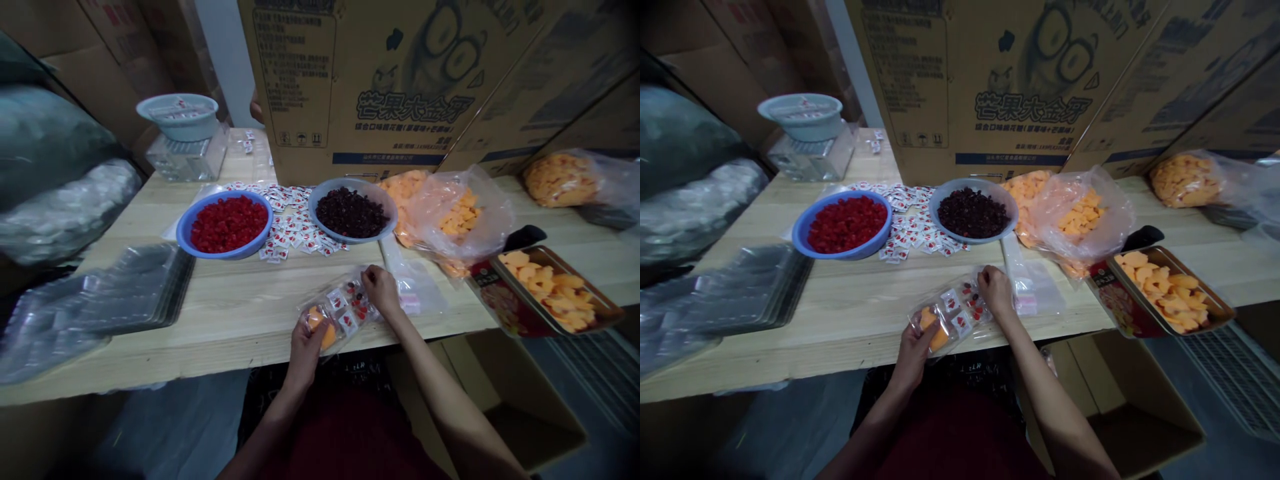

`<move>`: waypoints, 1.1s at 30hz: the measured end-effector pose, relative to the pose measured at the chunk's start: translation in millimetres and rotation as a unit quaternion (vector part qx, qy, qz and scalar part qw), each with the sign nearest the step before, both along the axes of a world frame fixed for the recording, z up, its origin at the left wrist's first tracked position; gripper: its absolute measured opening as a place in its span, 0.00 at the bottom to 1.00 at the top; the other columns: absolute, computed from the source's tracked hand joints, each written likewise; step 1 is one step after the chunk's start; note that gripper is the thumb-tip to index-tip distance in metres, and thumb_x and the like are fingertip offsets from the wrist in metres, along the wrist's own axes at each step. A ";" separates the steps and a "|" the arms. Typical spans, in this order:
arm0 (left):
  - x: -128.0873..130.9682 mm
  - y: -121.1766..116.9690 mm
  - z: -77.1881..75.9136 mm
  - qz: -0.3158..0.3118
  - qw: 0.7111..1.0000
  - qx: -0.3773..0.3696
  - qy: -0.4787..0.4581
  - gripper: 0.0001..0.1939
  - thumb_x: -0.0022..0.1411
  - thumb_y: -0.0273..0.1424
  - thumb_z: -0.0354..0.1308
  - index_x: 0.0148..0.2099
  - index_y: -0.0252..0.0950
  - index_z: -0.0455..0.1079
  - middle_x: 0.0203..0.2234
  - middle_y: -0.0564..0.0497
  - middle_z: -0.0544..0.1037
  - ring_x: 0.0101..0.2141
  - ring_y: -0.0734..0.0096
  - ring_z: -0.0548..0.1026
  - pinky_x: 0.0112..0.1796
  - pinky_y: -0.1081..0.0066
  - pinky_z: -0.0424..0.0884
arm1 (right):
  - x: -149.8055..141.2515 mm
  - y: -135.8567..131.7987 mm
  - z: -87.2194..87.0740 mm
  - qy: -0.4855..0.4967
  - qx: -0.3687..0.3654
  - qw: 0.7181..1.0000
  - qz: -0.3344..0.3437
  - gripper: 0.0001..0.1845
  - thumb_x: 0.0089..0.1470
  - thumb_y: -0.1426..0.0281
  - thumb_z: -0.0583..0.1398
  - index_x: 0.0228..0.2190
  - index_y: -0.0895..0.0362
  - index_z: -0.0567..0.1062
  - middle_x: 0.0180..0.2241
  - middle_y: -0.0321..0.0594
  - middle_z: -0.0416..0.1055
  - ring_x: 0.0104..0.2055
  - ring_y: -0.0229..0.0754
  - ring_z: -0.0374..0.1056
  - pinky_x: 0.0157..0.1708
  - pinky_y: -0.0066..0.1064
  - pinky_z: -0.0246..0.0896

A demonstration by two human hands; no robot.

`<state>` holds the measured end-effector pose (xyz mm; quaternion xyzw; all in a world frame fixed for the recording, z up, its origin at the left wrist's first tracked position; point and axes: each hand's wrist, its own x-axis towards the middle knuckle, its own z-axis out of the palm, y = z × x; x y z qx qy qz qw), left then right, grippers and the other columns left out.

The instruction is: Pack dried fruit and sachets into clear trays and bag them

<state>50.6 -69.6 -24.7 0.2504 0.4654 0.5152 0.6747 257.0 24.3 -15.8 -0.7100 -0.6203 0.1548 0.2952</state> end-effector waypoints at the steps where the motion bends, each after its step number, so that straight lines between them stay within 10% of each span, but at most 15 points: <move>1: -0.4 1.5 0.8 -0.008 1.000 0.002 -0.002 0.25 0.55 0.37 0.69 0.53 0.36 0.70 0.42 0.46 0.81 0.40 0.63 0.79 0.44 0.68 0.73 | 1.7 2.8 -0.9 0.011 -0.004 1.000 0.001 0.10 0.55 0.67 0.55 0.23 0.55 0.69 0.22 0.36 0.67 0.24 0.39 0.60 0.27 0.30 0.48; 16: -15.2 19.3 2.0 -0.102 0.991 0.059 0.061 0.25 0.56 0.37 0.67 0.55 0.37 0.71 0.44 0.45 0.79 0.43 0.62 0.78 0.46 0.67 0.72 | 38.0 22.3 15.1 0.173 -0.116 0.969 0.132 0.21 0.50 0.52 0.54 0.18 0.55 0.66 0.15 0.31 0.59 0.19 0.34 0.52 0.20 0.26 0.49; 24: -14.5 25.1 7.1 -0.102 0.993 0.023 0.053 0.26 0.52 0.38 0.70 0.53 0.36 0.71 0.39 0.45 0.81 0.39 0.60 0.80 0.41 0.66 0.74 | 13.3 3.8 27.9 0.012 -0.007 0.995 0.096 0.10 0.56 0.71 0.55 0.24 0.56 0.71 0.28 0.41 0.69 0.30 0.41 0.63 0.31 0.31 0.52; 33: 12.2 13.3 1.0 -0.087 0.996 0.005 -0.025 0.19 0.55 0.38 0.68 0.45 0.35 0.71 0.30 0.50 0.81 0.30 0.67 0.78 0.36 0.70 0.72 | -26.0 -33.1 19.4 -0.222 0.026 0.956 0.192 0.09 0.58 0.79 0.56 0.29 0.56 0.71 0.34 0.44 0.70 0.34 0.45 0.63 0.35 0.34 0.52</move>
